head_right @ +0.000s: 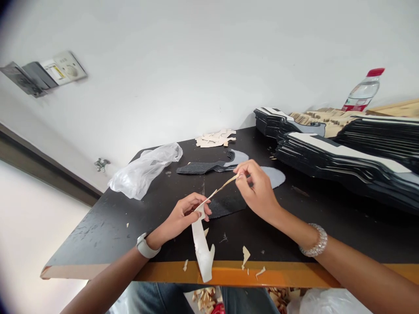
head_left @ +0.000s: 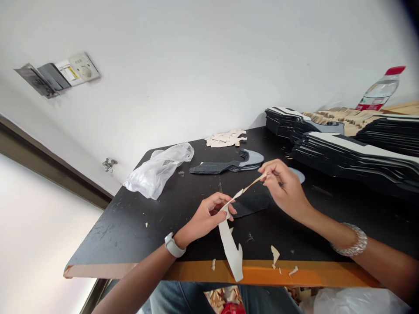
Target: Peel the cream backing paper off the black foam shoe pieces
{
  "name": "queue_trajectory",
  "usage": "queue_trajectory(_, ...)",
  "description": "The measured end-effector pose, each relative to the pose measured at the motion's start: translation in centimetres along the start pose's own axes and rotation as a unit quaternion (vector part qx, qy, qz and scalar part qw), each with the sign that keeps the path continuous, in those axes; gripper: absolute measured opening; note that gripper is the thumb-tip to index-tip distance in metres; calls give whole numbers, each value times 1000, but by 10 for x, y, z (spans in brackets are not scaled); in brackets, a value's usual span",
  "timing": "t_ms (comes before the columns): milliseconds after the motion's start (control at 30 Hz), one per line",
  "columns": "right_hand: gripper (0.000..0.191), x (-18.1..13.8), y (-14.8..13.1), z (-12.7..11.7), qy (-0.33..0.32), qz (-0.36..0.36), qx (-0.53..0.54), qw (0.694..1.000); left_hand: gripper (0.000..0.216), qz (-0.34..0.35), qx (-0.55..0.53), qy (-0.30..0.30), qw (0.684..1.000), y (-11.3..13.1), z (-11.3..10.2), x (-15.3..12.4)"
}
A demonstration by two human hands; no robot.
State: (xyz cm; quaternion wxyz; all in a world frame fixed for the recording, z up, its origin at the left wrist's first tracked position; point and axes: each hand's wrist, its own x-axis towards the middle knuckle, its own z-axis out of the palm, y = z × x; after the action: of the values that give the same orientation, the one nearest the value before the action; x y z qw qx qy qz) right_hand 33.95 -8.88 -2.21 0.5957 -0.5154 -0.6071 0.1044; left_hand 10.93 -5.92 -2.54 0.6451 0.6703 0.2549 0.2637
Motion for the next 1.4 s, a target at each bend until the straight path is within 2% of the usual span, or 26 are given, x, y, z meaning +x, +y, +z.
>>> queue_trajectory(100,13,9,10,-8,61,67,95,991,28,-8,-26,-2,1000,-1,-2,0)
queue_trajectory(167,24,13,13,-12,54,85,137,985,28,-12,-49,2,999,-2,-3,-1)
queue_trajectory(200,30,13,13,-14,25,83,151,985,28,-13,-62,8,998,-2,-4,-1)
queue_trajectory(267,41,8,6,-14,-75,90,183,976,27,-11,-89,31,995,-2,-5,-1)
queue_trajectory(333,42,-3,-9,-12,-219,134,233,938,23,0,-122,77,989,-2,-7,0)
queue_trajectory(400,43,-19,-29,-9,-389,179,287,857,19,17,-156,131,979,1,-12,2)
queue_trajectory(467,45,-34,-47,-7,-557,142,307,758,18,31,-178,173,968,3,-17,4)
queue_trajectory(500,45,-40,-54,-6,-599,119,305,731,19,36,-180,186,965,5,-20,6)
queue_trajectory(533,41,-43,-59,-5,-621,100,292,721,20,41,-177,197,963,6,-22,7)
queue_trajectory(567,36,-45,-61,-3,-621,90,279,727,21,45,-172,206,962,6,-24,8)
queue_trajectory(600,30,-45,-60,-2,-601,91,270,747,23,47,-166,212,962,7,-25,8)
queue_trajectory(700,20,-39,-48,4,-466,112,241,844,23,27,-162,194,967,6,-24,8)
queue_trajectory(800,21,-34,-32,8,-304,109,170,931,22,-30,-182,117,976,4,-18,6)
queue_trajectory(867,21,-32,-25,10,-238,100,113,960,27,-58,-198,47,977,2,-15,4)
queue_trajectory(967,20,-30,-20,13,-196,79,44,976,39,-69,-208,-42,975,0,-12,2)
queue_trajectory(1100,24,-27,-17,14,-181,37,32,982,61,-91,-188,-129,969,3,-10,-1)
queue_trajectory(1167,23,-26,-16,14,-184,10,24,983,59,-111,-159,-147,970,7,-9,-3)
queue_trajectory(1300,20,-26,-17,15,-198,-47,-21,979,45,-146,-112,-145,972,13,-5,-6)
queue_trajectory(1400,20,-27,-17,17,-210,-62,-46,975,42,-155,-105,-145,972,13,-4,-7)
